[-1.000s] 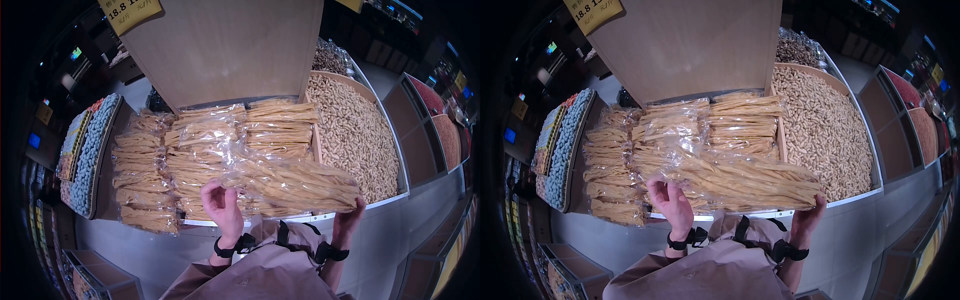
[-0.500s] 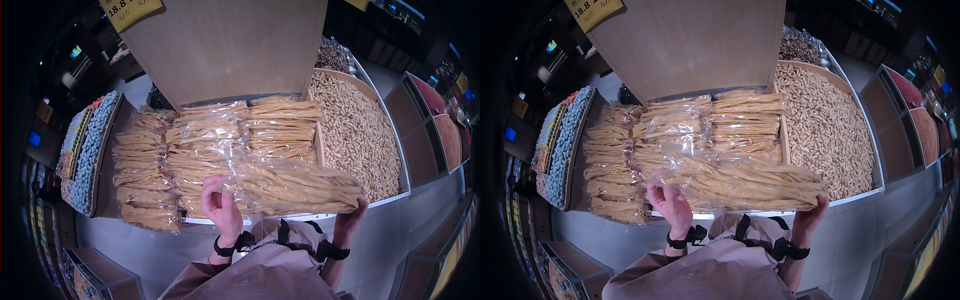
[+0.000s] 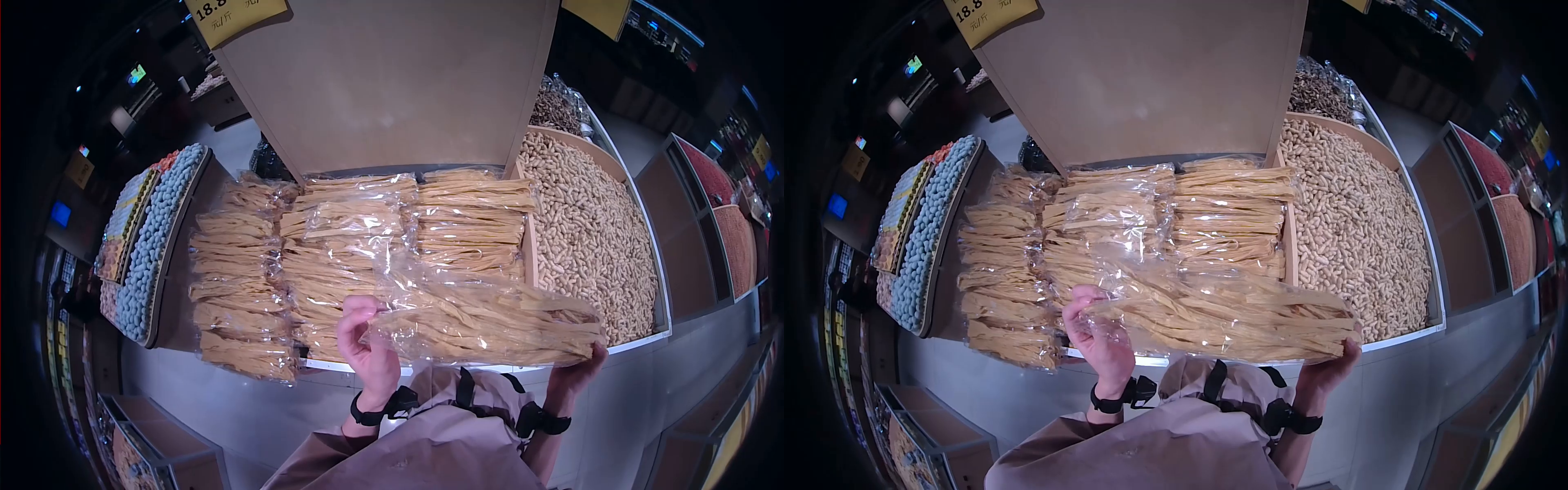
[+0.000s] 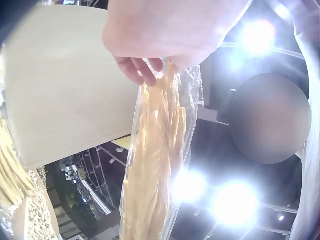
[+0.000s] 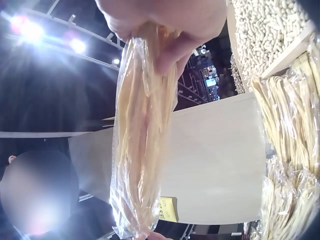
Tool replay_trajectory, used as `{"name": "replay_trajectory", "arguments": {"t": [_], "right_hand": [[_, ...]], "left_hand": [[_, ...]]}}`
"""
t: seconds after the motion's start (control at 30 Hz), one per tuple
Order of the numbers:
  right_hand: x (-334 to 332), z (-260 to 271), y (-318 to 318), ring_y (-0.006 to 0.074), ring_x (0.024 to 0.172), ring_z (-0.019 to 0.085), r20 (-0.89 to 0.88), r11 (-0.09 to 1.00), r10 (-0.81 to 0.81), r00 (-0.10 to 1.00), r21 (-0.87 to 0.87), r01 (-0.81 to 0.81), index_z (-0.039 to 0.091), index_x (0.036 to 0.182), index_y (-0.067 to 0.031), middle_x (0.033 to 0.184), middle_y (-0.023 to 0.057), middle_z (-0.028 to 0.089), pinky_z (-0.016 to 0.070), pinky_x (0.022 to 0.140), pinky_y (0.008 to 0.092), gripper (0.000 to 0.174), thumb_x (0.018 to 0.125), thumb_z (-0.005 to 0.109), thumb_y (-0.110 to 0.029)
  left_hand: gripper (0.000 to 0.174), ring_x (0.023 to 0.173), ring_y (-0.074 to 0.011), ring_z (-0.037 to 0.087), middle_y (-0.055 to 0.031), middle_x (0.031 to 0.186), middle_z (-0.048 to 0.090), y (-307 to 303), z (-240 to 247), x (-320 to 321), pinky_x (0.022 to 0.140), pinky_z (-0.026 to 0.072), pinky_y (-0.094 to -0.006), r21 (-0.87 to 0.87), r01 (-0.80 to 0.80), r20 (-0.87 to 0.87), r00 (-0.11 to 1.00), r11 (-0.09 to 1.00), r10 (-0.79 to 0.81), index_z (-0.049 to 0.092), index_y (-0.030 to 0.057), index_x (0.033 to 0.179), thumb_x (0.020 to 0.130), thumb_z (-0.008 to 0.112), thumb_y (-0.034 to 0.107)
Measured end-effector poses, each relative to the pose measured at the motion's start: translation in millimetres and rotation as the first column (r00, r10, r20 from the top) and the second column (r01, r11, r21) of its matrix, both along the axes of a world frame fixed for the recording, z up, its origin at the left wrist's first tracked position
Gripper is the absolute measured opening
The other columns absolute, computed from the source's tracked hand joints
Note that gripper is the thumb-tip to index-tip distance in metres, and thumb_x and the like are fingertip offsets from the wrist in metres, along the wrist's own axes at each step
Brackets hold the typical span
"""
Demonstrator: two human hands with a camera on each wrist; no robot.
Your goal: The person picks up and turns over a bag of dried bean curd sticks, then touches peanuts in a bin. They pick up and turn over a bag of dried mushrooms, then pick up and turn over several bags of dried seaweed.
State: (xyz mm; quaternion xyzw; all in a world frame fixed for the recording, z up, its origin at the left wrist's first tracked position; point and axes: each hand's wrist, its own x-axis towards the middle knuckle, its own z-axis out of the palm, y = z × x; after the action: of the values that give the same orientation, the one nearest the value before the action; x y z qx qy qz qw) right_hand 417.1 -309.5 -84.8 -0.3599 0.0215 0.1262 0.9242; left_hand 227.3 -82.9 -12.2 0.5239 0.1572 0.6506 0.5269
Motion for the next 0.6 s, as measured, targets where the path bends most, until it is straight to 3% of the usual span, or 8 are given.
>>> {"name": "replay_trajectory", "arguments": {"t": [0.13,0.17,0.27,0.33,0.4,0.47,0.5,0.6], "right_hand": [[-1,4,3,0.0255,0.114,0.053,0.031,0.999,0.004,0.999,0.033,-0.005,0.047,0.127,-0.0011,0.123,0.0123,0.055,0.0440,0.098,0.0402,0.055,0.085,0.052,-0.036],[-3,8,4,0.0255,0.116,0.051,0.027,0.999,-0.015,1.000,0.030,0.014,0.042,0.132,-0.0031,0.126,0.0125,0.053,0.0438,0.098,0.0401,0.059,0.083,0.052,-0.035],[-2,5,3,0.0257,0.119,0.049,0.018,0.999,-0.040,0.999,0.016,0.039,0.036,0.138,-0.0050,0.130,0.0133,0.049,0.0433,0.098,0.0400,0.067,0.081,0.052,-0.036],[-1,3,-1,0.0235,0.110,0.054,0.042,0.998,-0.038,0.998,0.057,0.035,0.050,0.122,-0.0037,0.119,0.0102,0.056,0.0460,0.094,0.0391,0.050,0.083,0.054,-0.035],[0,3,-1,0.0236,0.111,0.054,0.052,0.997,-0.054,0.997,0.054,0.052,0.049,0.124,-0.0045,0.120,0.0100,0.056,0.0458,0.095,0.0392,0.052,0.083,0.054,-0.035],[-1,6,2,0.0238,0.112,0.053,0.059,0.996,-0.066,0.996,0.058,0.063,0.048,0.126,-0.0052,0.122,0.0098,0.055,0.0456,0.095,0.0392,0.054,0.082,0.055,-0.036],[-4,14,5,0.0240,0.114,0.052,0.062,0.997,-0.056,0.997,0.056,0.052,0.046,0.129,-0.0064,0.124,0.0098,0.053,0.0449,0.096,0.0393,0.055,0.082,0.054,-0.036],[-7,21,9,0.0239,0.118,0.049,0.083,0.999,-0.032,0.996,0.027,0.030,0.039,0.137,-0.0076,0.129,0.0100,0.049,0.0427,0.099,0.0398,0.065,0.081,0.053,-0.037]], "left_hand": [[0.017,0.086,-0.0160,0.046,-0.0077,0.095,0.047,-2,8,-6,0.078,0.0405,-0.0286,0.059,0.048,-0.018,0.999,0.997,-0.047,0.052,0.0100,0.101,0.088,0.062,0.013],[0.019,0.088,-0.0157,0.043,-0.0063,0.095,0.044,-2,10,-7,0.081,0.0378,-0.0287,0.071,0.074,-0.059,0.996,0.995,-0.070,0.050,0.0114,0.101,0.089,0.063,0.020],[0.018,0.086,-0.0152,0.042,-0.0061,0.095,0.043,-2,9,-8,0.079,0.0365,-0.0275,0.120,0.080,-0.033,0.997,0.990,-0.076,0.050,0.0121,0.099,0.089,0.062,0.020],[0.016,0.086,-0.0159,0.043,-0.0066,0.096,0.043,-2,9,-8,0.080,0.0376,-0.0290,0.113,0.088,-0.029,0.996,0.990,-0.086,0.051,0.0119,0.098,0.089,0.062,0.020],[0.014,0.087,-0.0166,0.043,-0.0071,0.097,0.044,2,9,-9,0.080,0.0388,-0.0306,0.109,0.091,-0.024,0.996,0.990,-0.089,0.052,0.0117,0.097,0.089,0.061,0.019],[0.025,0.086,-0.0210,0.050,-0.0106,0.100,0.044,14,10,-11,0.078,0.0460,-0.0337,0.203,0.122,-0.042,0.992,0.971,-0.116,0.059,0.0073,0.096,0.092,0.058,0.032],[0.047,0.099,-0.0285,0.053,-0.0147,0.112,0.045,20,12,-18,0.084,0.0469,-0.0389,0.205,0.179,-0.089,0.983,0.962,-0.163,0.060,0.0054,0.105,0.096,0.044,0.049],[0.063,0.112,-0.0355,0.051,-0.0184,0.124,0.043,28,20,-17,0.090,0.0460,-0.0436,0.070,0.285,-0.094,0.956,0.956,-0.278,0.057,0.0048,0.118,0.096,0.034,0.058]]}}
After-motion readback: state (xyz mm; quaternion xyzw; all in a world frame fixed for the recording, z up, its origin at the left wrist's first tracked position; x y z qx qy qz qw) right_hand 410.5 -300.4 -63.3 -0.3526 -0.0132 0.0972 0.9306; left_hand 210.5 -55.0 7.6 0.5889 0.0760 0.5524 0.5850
